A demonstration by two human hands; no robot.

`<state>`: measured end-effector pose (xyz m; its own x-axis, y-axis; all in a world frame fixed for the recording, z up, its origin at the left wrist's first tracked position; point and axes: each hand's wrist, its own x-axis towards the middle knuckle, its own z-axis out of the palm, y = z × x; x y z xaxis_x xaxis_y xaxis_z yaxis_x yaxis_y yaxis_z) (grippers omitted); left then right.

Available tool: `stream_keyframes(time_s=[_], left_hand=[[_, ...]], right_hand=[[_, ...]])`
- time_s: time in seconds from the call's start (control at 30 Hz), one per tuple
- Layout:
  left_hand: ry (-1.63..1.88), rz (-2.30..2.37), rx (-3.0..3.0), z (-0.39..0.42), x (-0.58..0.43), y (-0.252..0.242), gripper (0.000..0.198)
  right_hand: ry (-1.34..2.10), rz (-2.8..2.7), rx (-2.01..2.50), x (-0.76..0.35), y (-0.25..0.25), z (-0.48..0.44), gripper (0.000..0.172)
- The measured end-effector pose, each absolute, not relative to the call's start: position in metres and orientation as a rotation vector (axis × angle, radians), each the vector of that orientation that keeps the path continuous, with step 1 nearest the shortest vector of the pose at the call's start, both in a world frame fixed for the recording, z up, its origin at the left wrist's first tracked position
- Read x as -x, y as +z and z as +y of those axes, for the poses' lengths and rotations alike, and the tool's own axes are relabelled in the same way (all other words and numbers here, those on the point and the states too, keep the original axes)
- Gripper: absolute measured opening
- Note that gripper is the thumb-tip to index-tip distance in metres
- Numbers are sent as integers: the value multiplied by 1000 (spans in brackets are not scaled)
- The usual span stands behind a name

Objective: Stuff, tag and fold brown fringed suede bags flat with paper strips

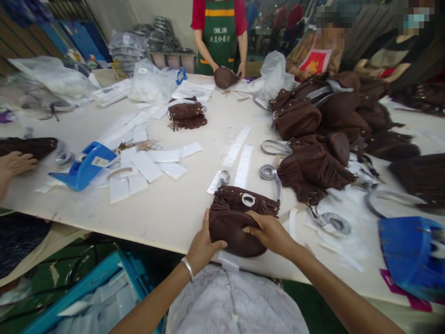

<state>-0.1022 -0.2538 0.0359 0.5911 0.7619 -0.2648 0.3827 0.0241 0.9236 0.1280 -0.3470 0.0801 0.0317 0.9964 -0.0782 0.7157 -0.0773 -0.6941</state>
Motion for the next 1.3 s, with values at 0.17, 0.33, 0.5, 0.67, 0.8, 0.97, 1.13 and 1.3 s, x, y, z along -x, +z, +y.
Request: stream_keyframes(time_s=[0.17, 0.33, 0.5, 0.67, 0.8, 0.97, 1.13, 1.3], left_hand=[[579, 982, -1430, -251, 86, 25, 80], [560, 1029, -1343, -249, 82, 12, 68], [481, 993, -1332, -246, 86, 6, 61], [400, 991, -1344, -239, 86, 0, 55], [317, 1004, -1379, -235, 85, -4, 56], [303, 1071, -1526, -236, 97, 13, 51], [674, 1090, -2089, -260, 103, 36, 30], [600, 891, -2571, -282, 88, 12, 9]], right_hand=[[209, -1964, 1720, -126, 56, -354, 41], [-102, -2283, 1622, -122, 35, -370, 42], [-132, -2451, 1636, -117, 32, -380, 51], [-92, -2541, 1660, -107, 22, -393, 58], [-34, -2545, 1708, -100, 14, -398, 64], [79, -2538, 1739, -95, 16, -400, 74], [93, -2481, 1744, -94, 21, -402, 71], [196, -2444, 1722, -86, 64, -388, 64]])
